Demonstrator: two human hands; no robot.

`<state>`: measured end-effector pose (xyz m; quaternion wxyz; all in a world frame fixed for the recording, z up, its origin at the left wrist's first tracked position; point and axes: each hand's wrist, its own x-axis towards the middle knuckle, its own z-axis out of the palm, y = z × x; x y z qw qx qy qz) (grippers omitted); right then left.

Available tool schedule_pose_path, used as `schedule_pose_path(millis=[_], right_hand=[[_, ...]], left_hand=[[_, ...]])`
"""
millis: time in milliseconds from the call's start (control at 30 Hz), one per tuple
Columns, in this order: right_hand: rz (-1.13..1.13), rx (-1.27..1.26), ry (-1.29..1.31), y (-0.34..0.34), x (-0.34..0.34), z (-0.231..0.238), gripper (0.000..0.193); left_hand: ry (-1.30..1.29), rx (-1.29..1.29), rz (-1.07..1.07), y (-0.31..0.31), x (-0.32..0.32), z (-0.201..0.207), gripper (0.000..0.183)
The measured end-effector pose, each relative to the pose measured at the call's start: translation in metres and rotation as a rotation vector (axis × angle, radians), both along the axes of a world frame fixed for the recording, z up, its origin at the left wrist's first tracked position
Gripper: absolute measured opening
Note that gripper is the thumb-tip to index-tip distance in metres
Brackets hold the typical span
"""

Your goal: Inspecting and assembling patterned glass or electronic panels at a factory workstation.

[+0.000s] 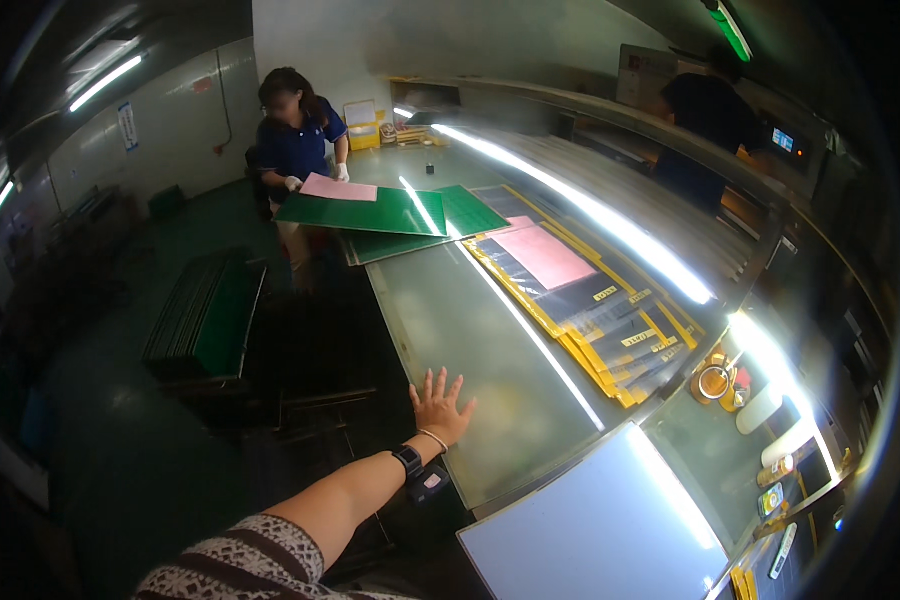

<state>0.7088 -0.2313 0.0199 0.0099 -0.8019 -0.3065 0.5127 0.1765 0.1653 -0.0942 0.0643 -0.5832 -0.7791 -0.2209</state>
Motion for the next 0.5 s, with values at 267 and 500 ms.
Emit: schedule_pose_path(millis=[267, 500], right_hand=[[-0.004, 0.023, 0.005, -0.005, 0.003, -0.002, 0.04], [0.006, -0.035, -0.07, -0.007, 0.017, -0.02, 0.044]], left_hand=[[-0.039, 0.011, -0.019, 0.0, -0.001, -0.001, 0.055], [-0.031, 0.032, -0.013, 0.001, 0.002, 0.002, 0.054]])
